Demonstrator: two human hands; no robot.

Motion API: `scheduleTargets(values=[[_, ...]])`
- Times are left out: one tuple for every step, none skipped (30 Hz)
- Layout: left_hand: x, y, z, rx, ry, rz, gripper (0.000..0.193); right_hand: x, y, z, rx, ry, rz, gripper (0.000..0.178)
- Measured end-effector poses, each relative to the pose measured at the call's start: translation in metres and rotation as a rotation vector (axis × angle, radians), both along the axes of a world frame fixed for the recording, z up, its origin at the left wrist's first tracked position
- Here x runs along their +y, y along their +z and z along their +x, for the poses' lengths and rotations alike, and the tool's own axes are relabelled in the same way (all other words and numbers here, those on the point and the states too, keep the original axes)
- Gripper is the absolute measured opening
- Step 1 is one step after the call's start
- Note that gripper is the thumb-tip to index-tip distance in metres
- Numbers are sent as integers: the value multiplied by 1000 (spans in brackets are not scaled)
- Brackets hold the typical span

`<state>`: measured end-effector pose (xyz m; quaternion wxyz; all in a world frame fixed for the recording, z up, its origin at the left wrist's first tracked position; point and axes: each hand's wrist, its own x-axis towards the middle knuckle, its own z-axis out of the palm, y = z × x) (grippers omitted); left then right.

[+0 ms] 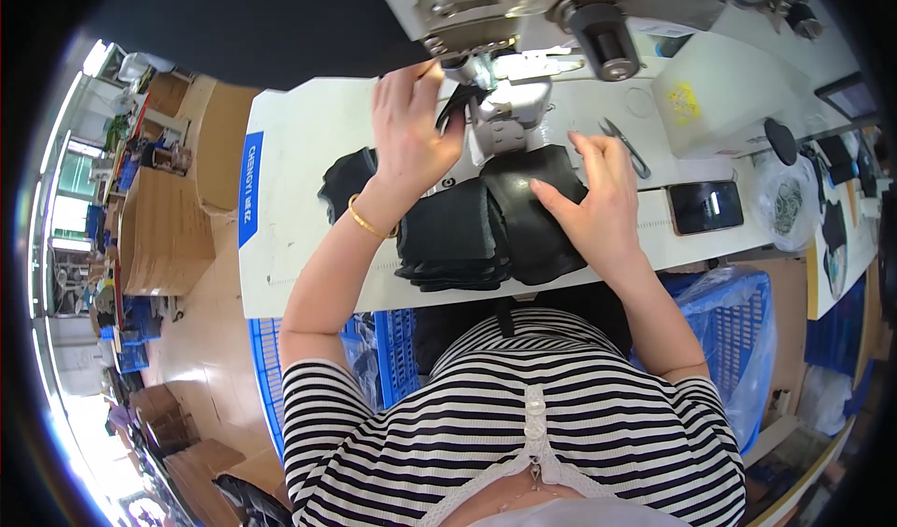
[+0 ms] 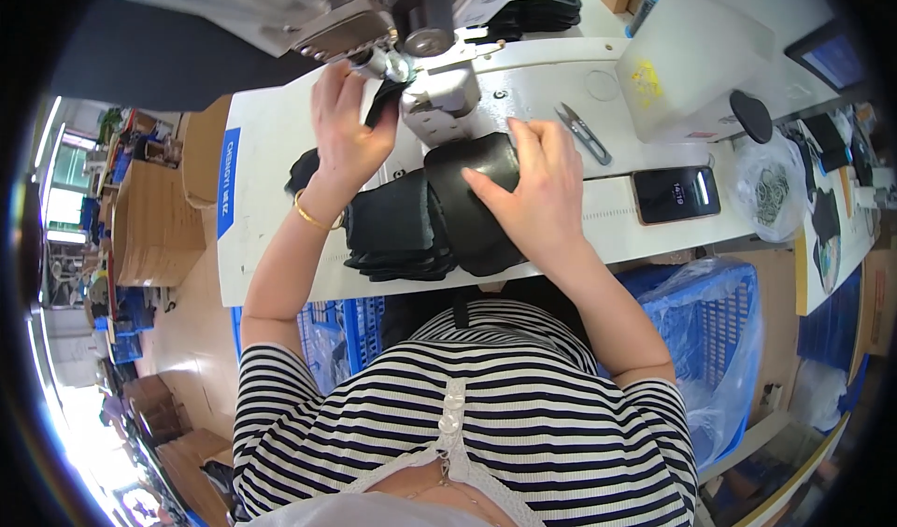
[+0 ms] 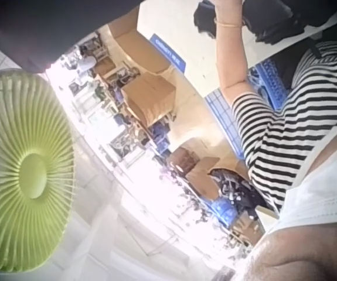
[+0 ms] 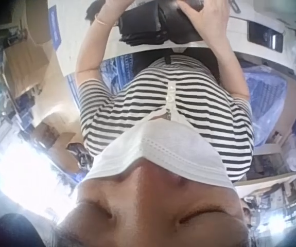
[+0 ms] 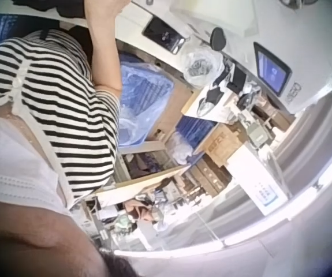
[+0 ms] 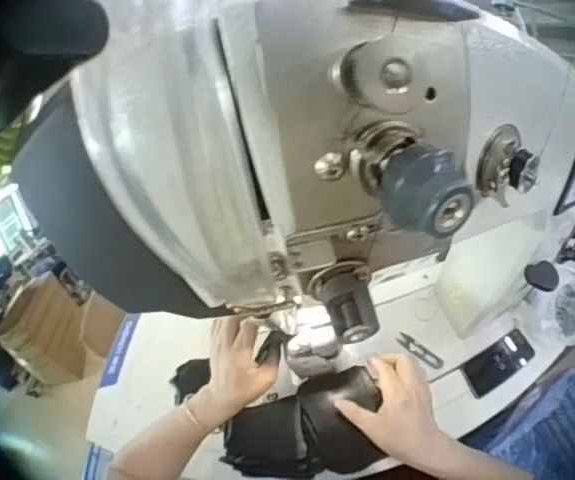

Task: Stitching and assembling black leather shoe components using an industrial sewing machine.

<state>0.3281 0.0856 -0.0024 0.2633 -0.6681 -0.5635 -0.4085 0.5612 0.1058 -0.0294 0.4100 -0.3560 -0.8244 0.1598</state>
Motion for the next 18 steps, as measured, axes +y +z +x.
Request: scheduleTargets(values=[[1, 1, -2, -3, -9, -69, 35, -1, -3, 1, -95, -30, -2, 56], [0, 3, -6, 18, -36, -89, 34, -1, -8, 0, -122, 4, -42, 63], [-1, 2, -11, 14, -30, -90, 34, 0, -10, 1, -125, 10, -42, 63], [-5, 2, -23, 36, -25, -77, 37, 1, -12, 1, -119, 4, -57, 62], [-12, 2, -37, 58, -20, -65, 41, 1, -13, 0, -112, -2, -72, 62], [-21, -5, -56, 76, 37, -67, 49, 0, -13, 0, -113, 7, -72, 62], [-36, -11, -73, 119, 131, -163, 49, 0, -13, 0, -117, -1, -78, 61], [-53, -22, -92, 180, 229, -264, 49, 0, -13, -1, -121, -8, -84, 60], [-72, -36, -111, 248, 279, -337, 48, -1, -13, -4, -116, 5, -85, 60], [-87, -47, -123, 314, 325, -410, 47, -2, -12, -5, -115, 2, -51, 58], [-98, -51, -128, 313, 329, -412, 47, -3, -12, -5, -117, -6, -19, 57], [-106, -51, -126, 337, 303, -522, 47, -3, -12, -5, -119, -5, -20, 57], [-112, -52, -124, 360, 275, -631, 46, -3, -11, -5, -131, -17, 27, 55], [-119, -52, -122, 341, 265, -758, 49, -3, -11, -5, -143, -29, 74, 54], [-122, -44, -115, 339, 263, -759, 49, -3, -10, -4, -146, -30, 74, 54], [-123, -35, -107, 101, 152, -738, 47, -4, -8, -5, -146, -21, 101, 52], [-121, -26, -98, -136, 39, -711, 46, -4, -7, -5, -148, -14, 128, 50], [-116, -12, -86, -138, 31, -713, 46, -5, -7, -4, -153, -19, 126, 50]])
